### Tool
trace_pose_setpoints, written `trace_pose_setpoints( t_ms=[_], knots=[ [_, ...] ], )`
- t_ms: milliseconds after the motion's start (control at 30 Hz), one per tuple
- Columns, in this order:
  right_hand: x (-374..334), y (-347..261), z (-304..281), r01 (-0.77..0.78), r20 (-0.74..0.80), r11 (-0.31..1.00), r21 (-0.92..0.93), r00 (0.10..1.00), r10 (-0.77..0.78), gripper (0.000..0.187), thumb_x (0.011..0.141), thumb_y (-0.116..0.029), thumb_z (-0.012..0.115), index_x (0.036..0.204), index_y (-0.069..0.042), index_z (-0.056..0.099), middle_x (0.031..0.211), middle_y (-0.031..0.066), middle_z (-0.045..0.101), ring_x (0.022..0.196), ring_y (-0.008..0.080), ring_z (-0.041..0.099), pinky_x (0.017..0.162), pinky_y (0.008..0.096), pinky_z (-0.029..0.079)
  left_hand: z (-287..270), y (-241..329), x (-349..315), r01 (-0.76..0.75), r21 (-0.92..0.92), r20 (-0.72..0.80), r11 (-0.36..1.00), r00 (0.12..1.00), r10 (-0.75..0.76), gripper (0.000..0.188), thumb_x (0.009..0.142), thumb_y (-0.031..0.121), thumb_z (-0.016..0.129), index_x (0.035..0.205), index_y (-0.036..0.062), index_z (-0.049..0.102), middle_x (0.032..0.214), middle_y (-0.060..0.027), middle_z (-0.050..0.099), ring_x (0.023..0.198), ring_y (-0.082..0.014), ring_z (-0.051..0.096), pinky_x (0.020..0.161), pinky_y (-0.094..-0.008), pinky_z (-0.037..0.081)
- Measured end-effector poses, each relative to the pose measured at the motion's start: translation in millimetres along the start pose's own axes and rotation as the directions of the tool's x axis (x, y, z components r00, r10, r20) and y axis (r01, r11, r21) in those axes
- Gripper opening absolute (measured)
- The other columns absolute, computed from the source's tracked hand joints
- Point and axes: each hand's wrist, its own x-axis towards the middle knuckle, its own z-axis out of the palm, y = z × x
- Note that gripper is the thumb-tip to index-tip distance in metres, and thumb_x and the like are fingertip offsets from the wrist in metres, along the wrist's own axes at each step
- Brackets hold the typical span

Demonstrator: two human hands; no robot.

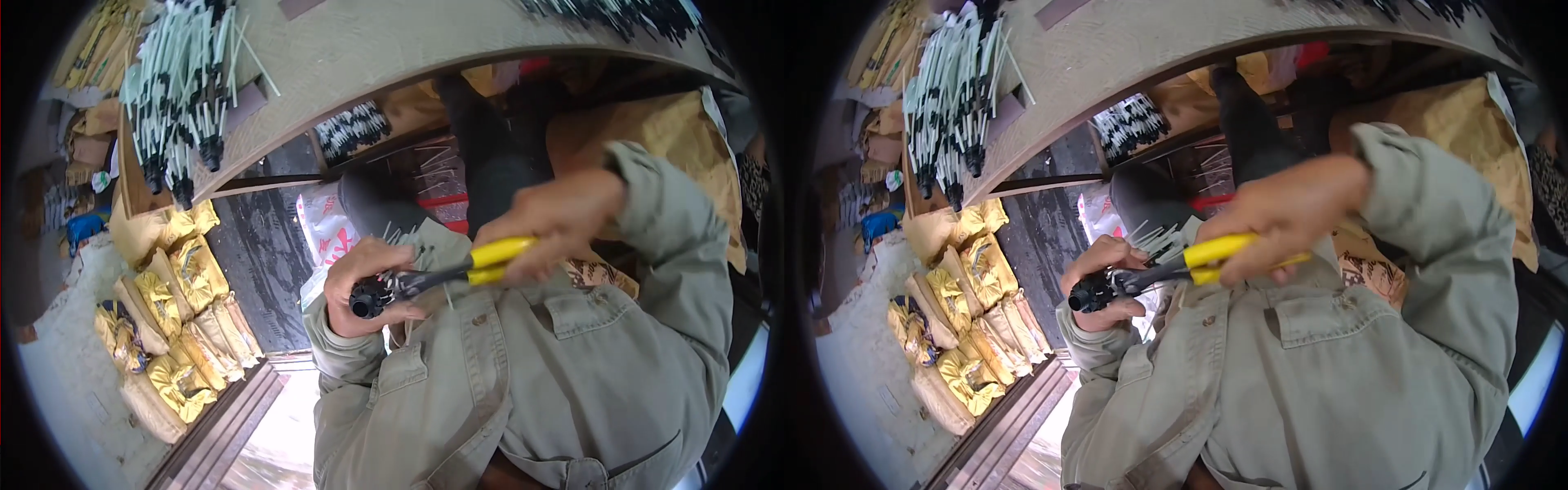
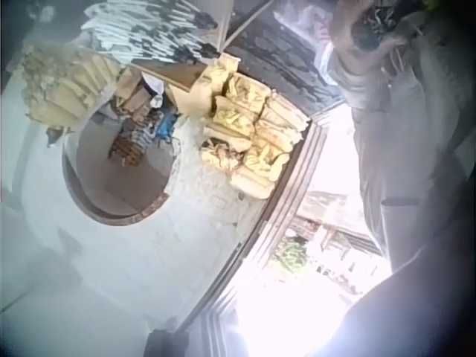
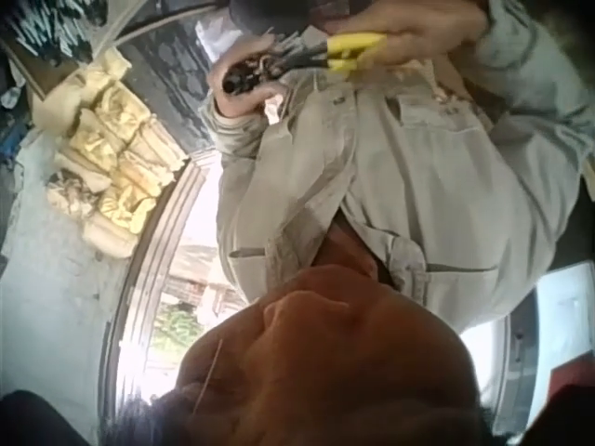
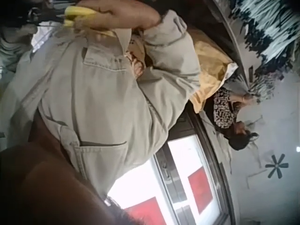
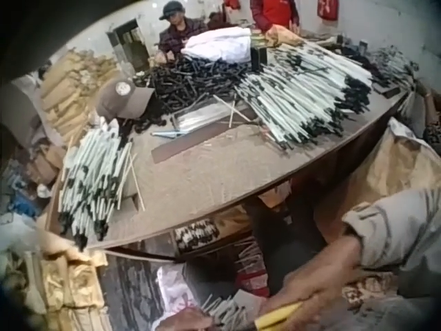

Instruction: The recorder is assembling bundles of wires and crimping components onto them at a manufacturing workstation.

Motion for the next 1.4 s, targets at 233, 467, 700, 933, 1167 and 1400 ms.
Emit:
trace_pose_setpoints(
  t_ms=[233, 467, 700, 933, 1167, 1400],
  knots=[
    [3, -18, -12, 0.010, -0.129, 0.999, -0.052, 0.992, -0.017, 0.056, 0.085, -0.019, 0.059, 0.133, -0.006, 0.032, 0.096, 0.0130, 0.057, 0.065, 0.0224, 0.056, 0.057, 0.0308, 0.047, -9, -12, 1, -0.034, -0.094, -0.103, 0.995, 0.994, 0.024, 0.053, 0.053, 0.027, 0.086, 0.090, -0.0036, 0.062, 0.082, -0.0118, 0.064, 0.068, -0.0217, 0.055, 0.062, -0.0326, 0.041],
    [1, 2, -14, -0.366, 0.394, 0.771, 0.521, 0.904, 0.163, 0.048, 0.089, -0.019, 0.056, 0.131, -0.004, 0.037, 0.106, 0.0166, 0.058, 0.076, 0.0193, 0.060, 0.064, 0.0296, 0.050, -7, -1, 12, -0.046, -0.022, 0.073, 0.999, 0.996, 0.048, 0.055, 0.051, 0.023, 0.086, 0.093, -0.0025, 0.062, 0.082, -0.0092, 0.063, 0.067, -0.0189, 0.055, 0.060, -0.0296, 0.040],
    [4, -10, -1, 0.002, -0.199, 0.988, -0.152, 0.979, -0.033, 0.048, 0.080, -0.019, 0.063, 0.123, -0.004, 0.047, 0.110, 0.0119, 0.055, 0.083, 0.0187, 0.058, 0.067, 0.0301, 0.047, -8, -18, 5, -0.064, -0.059, -0.054, 0.996, 0.997, 0.061, 0.057, 0.051, 0.021, 0.086, 0.096, -0.0022, 0.060, 0.081, -0.0094, 0.062, 0.068, -0.0189, 0.054, 0.062, -0.0292, 0.040],
    [8, -10, 8, -0.232, -0.439, 0.570, -0.788, 0.861, -0.256, 0.031, 0.069, -0.015, 0.062, 0.098, -0.006, 0.059, 0.114, 0.0165, 0.048, 0.093, 0.0284, 0.052, 0.088, 0.0460, 0.038, 8, -8, 7, -0.023, 0.023, -0.129, 0.999, 0.991, 0.026, 0.055, 0.055, 0.019, 0.085, 0.098, -0.0020, 0.058, 0.088, -0.0112, 0.060, 0.072, -0.0176, 0.053, 0.065, -0.0287, 0.040],
    [12, -5, 11, -0.250, -0.405, 0.528, -0.812, 0.892, -0.201, 0.029, 0.069, -0.026, 0.065, 0.090, -0.006, 0.059, 0.090, 0.0091, 0.049, 0.073, 0.0233, 0.051, 0.062, 0.0320, 0.041, 9, -7, 3, 0.065, -0.017, -0.239, 0.998, 0.969, -0.067, 0.055, 0.055, 0.018, 0.085, 0.099, -0.0026, 0.057, 0.087, -0.0091, 0.057, 0.077, -0.0172, 0.052, 0.071, -0.0278, 0.041],
    [32, 32, 33, -0.162, -0.461, 0.700, -0.696, 0.848, -0.263, 0.038, 0.072, -0.040, 0.066, 0.084, -0.006, 0.055, 0.088, 0.0109, 0.049, 0.072, 0.0246, 0.051, 0.063, 0.0332, 0.042, 16, -7, 7, 0.014, -0.004, -0.396, 1.000, 0.918, -0.014, 0.050, 0.058, 0.020, 0.084, 0.094, -0.0036, 0.058, 0.084, -0.0097, 0.058, 0.075, -0.0179, 0.053, 0.070, -0.0282, 0.041]
  ],
)
